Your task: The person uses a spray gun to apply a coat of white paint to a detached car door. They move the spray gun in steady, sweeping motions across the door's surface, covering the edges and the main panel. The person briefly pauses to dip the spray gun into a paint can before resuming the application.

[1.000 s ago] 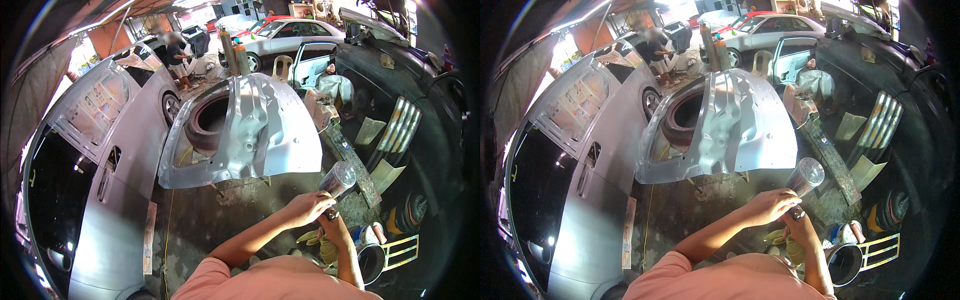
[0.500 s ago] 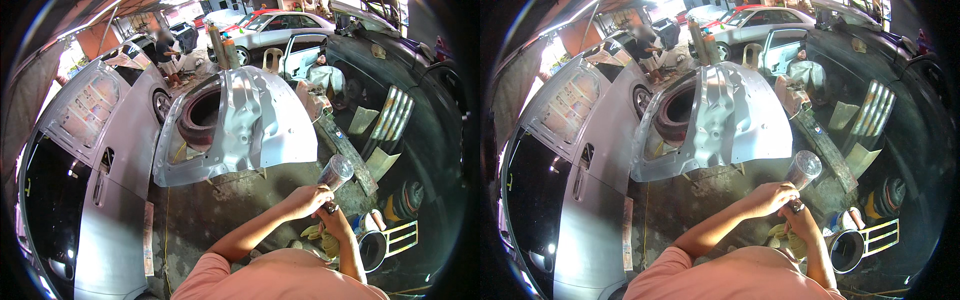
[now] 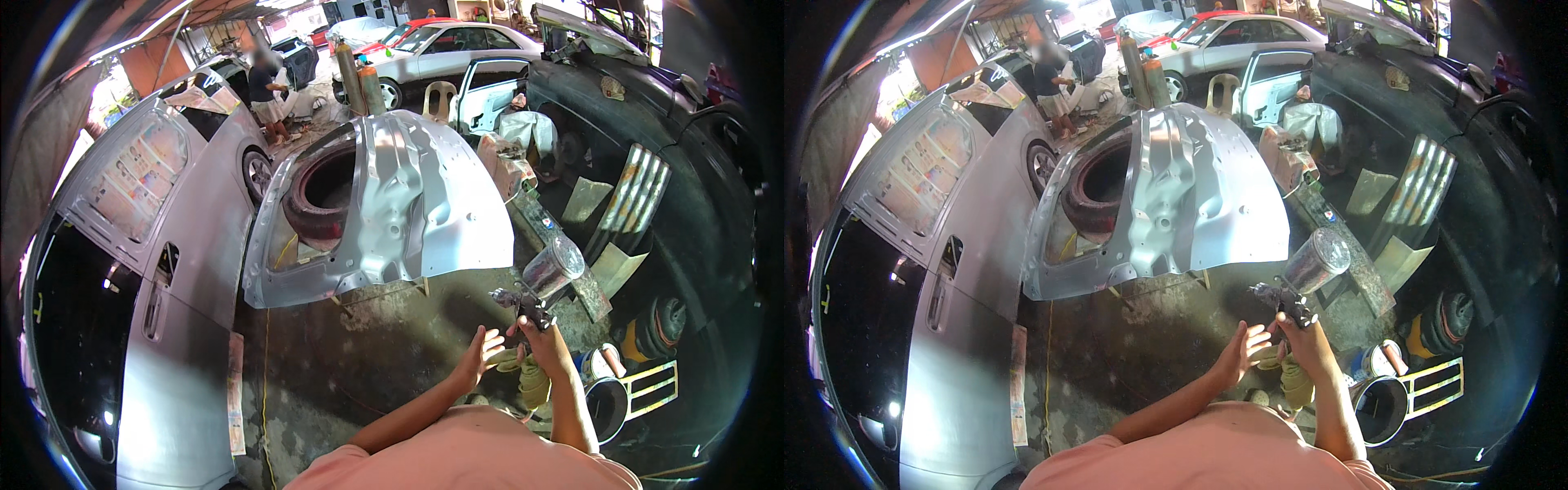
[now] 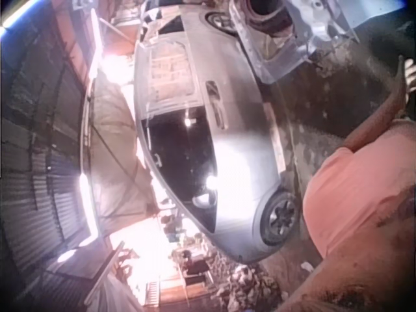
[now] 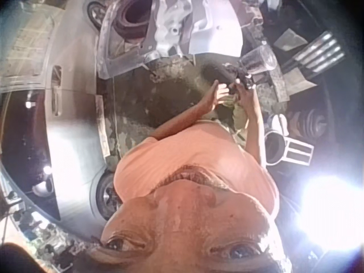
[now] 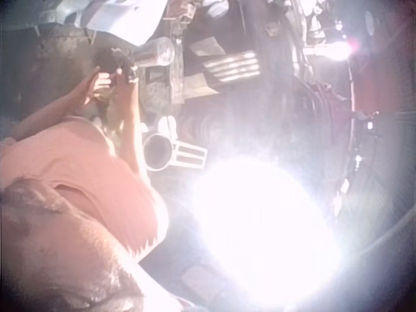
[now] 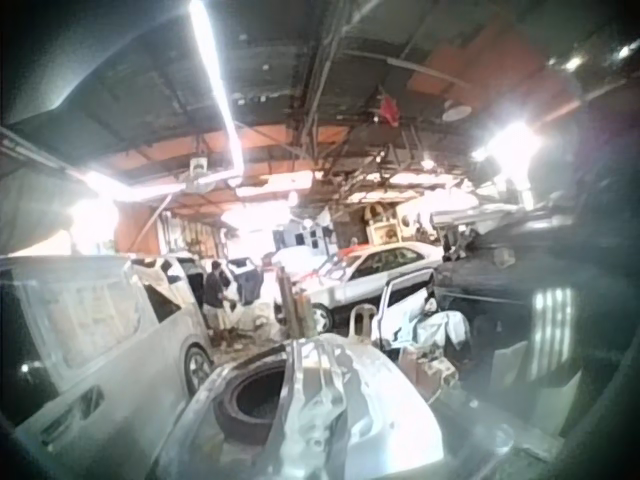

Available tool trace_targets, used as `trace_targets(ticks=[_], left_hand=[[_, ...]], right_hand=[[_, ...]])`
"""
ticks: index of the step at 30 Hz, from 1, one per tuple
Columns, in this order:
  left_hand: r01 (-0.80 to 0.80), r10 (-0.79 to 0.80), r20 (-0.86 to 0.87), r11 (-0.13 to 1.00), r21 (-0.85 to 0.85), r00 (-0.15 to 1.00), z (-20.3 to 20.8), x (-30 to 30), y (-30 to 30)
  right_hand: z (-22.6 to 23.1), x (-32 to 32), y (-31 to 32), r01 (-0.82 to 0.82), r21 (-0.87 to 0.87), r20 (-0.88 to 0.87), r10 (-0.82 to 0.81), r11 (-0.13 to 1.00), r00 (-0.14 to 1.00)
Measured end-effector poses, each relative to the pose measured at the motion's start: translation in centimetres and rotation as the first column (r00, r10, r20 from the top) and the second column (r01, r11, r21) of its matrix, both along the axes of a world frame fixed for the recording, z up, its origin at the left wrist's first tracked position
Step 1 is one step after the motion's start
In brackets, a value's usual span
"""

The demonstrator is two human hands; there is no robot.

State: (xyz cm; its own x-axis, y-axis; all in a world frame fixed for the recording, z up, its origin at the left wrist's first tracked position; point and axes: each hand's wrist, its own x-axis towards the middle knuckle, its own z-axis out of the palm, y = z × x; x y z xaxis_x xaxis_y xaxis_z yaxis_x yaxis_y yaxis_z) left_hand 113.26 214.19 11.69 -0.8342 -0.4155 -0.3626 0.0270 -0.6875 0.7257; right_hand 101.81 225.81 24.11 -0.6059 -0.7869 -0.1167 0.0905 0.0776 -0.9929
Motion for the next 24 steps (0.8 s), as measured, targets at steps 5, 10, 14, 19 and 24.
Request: trace_targets(ticks=[5, 10, 14, 19, 24], left_hand=[[0.125, -0.127, -0.121, 0.992, -0.028, 0.985, 1.8, 1.2, -1.1], [-0.036, 0.024, -0.085, 0.989, -0.144, 0.996, -0.1, 3.5, -1.3], [-0.035, 0.027, -0.163, 0.998, -0.048, 0.986, 5.4, 3.1, 0.0], [-0.064, 0.097, -0.304, 0.991, 0.115, 0.948, 4.6, 3.3, -0.8], [-0.022, 0.050, -0.428, 0.997, 0.071, 0.902, 4.0, 3.1, -1.1]], right_hand=[[-2.0, -0.3, -2.1, 0.015, -0.011, -0.001, -0.015, 1.000, 1.000], [-5.1, -0.1, -4.4, 0.037, 0.075, 0.082, -0.043, 0.997, 0.996], [-7.2, -0.1, -5.0, -0.054, 0.013, 0.037, 0.053, 0.998, 0.998], [-7.4, -1.2, -4.7, -0.256, -0.033, 0.380, 0.249, 0.966, 0.891], [-7.2, -1.0, -5.4, -0.189, 0.002, 0.228, 0.183, 0.982, 0.956]])
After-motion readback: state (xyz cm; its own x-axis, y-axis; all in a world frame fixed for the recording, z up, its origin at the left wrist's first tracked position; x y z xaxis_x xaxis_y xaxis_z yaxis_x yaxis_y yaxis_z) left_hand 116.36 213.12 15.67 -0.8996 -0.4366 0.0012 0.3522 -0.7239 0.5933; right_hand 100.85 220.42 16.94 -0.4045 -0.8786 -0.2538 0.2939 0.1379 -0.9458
